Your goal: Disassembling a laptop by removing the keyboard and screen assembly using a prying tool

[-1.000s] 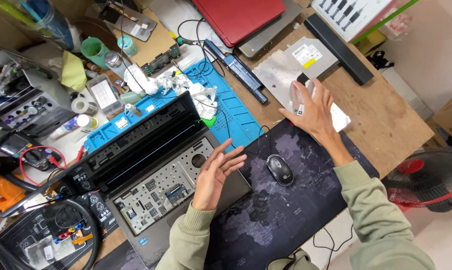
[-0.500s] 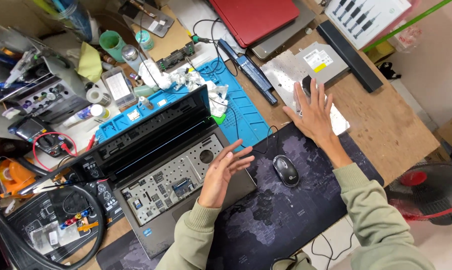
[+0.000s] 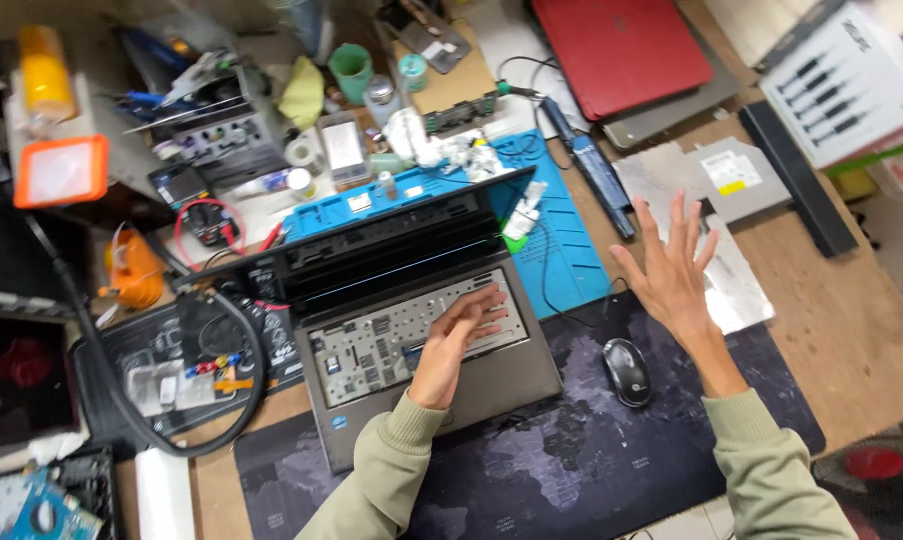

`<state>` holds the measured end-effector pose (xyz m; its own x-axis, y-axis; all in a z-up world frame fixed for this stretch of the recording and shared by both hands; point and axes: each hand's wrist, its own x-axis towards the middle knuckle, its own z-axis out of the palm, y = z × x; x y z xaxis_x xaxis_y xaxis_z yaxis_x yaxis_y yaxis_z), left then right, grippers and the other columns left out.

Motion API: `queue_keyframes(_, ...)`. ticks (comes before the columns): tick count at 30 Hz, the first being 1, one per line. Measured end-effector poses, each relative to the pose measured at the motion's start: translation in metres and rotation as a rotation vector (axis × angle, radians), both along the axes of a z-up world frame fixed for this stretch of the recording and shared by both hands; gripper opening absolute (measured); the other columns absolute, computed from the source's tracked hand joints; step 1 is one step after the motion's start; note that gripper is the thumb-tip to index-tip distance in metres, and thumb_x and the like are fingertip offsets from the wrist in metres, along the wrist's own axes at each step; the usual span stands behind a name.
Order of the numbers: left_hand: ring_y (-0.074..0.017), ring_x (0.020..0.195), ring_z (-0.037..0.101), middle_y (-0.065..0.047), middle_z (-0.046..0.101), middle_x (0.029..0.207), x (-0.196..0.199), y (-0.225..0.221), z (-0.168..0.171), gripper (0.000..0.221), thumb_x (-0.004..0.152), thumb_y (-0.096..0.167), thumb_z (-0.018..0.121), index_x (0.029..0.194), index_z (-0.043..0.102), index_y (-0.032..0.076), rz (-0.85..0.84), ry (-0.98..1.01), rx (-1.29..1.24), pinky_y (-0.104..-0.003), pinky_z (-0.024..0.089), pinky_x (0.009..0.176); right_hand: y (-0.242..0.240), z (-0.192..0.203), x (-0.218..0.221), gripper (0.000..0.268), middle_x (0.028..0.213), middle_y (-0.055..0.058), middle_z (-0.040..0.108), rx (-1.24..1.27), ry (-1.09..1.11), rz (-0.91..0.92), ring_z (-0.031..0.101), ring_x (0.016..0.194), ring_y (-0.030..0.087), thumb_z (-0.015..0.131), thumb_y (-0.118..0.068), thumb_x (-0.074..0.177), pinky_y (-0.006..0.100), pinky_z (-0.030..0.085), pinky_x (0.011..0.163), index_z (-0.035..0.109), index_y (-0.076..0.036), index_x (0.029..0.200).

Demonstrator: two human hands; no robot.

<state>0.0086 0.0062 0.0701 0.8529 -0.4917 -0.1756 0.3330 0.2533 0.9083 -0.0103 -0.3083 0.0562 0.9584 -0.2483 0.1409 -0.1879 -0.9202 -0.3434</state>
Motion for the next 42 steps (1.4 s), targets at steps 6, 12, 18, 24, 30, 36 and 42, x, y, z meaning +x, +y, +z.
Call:
queue_keyframes(6, -0.0411, 0.129, 0.059, -0.024, 0.064, 0.137, 0.004, 0.036, -0.004, 0.042, 0.109, 0.028, 0.048, 0.144, 0.061, 0.008, 0.136, -0.069, 0.042, -0.054, 0.049, 0.106, 0.041, 0.037, 0.001, 0.078, 0.165, 0.028, 0.016, 0.029, -0.089, 0.098, 0.017, 0.150, 0.056, 0.056, -0.051, 0.099, 0.081, 0.006, 0.111, 0.027, -0.019, 0.164)
queue_keyframes(12, -0.0331, 0.123, 0.061, -0.021, 0.067, 0.131, 0.006, 0.075, -0.022, 0.036, 0.110, 0.021, 0.046, 0.138, 0.064, 0.009, 0.278, -0.170, 0.148, -0.052, 0.049, 0.105, 0.091, 0.042, -0.006, 0.058, 0.158, 0.022, 0.039, 0.113, -0.261, 0.232, 0.036, 0.147, 0.043, 0.065, -0.042, 0.098, 0.075, 0.005, 0.116, 0.050, -0.016, 0.148)
queue_keyframes(18, -0.0429, 0.126, 0.060, -0.021, 0.069, 0.129, -0.006, 0.125, -0.036, 0.036, 0.108, 0.018, 0.047, 0.138, 0.066, 0.013, 0.346, -0.297, 0.384, -0.056, 0.048, 0.105, 0.143, -0.015, -0.017, 0.048, 0.141, -0.004, 0.058, -0.104, -0.331, 0.417, 0.055, 0.131, 0.011, 0.074, -0.046, 0.089, 0.044, 0.023, 0.119, 0.063, -0.031, 0.133)
queue_keyframes(24, -0.0411, 0.150, 0.029, -0.013, 0.054, 0.143, -0.008, 0.161, -0.059, 0.028, 0.108, 0.015, 0.054, 0.133, 0.066, 0.014, 0.437, -0.754, 0.850, -0.064, 0.005, 0.121, 0.192, -0.044, -0.017, 0.047, 0.145, 0.000, 0.052, 0.004, -0.239, 0.516, 0.051, 0.139, 0.019, 0.073, -0.041, 0.091, 0.052, 0.034, 0.114, 0.064, -0.030, 0.136)
queue_keyframes(30, -0.0510, 0.150, 0.020, -0.026, 0.034, 0.159, -0.024, 0.168, -0.069, 0.037, 0.105, 0.011, 0.057, 0.142, 0.059, 0.009, 0.376, -0.811, 1.003, -0.068, 0.013, 0.119, 0.221, -0.051, -0.013, 0.051, 0.152, 0.012, 0.048, -0.114, -0.332, 0.517, 0.049, 0.140, 0.031, 0.064, -0.041, 0.097, 0.056, 0.038, 0.109, 0.056, -0.025, 0.145)
queue_keyframes(36, -0.0473, 0.151, 0.023, -0.023, 0.029, 0.164, -0.023, 0.173, -0.086, 0.042, 0.100, 0.011, 0.063, 0.142, 0.060, 0.015, 0.393, -0.803, 1.012, -0.064, 0.024, 0.119, 0.224, -0.049, -0.019, 0.046, 0.153, 0.011, 0.050, -0.109, -0.312, 0.485, 0.049, 0.142, 0.029, 0.058, -0.041, 0.102, 0.052, 0.032, 0.115, 0.057, -0.026, 0.146)
queue_keyframes(42, -0.0563, 0.144, 0.025, -0.028, 0.031, 0.157, -0.030, 0.181, -0.084, 0.046, 0.107, -0.006, 0.040, 0.152, 0.043, 0.005, 0.568, -0.649, 0.696, -0.069, 0.029, 0.115, 0.227, -0.044, -0.029, 0.044, 0.153, 0.011, 0.051, -0.083, -0.283, 0.469, 0.049, 0.142, 0.029, 0.057, -0.040, 0.104, 0.051, 0.032, 0.115, 0.057, -0.025, 0.146)
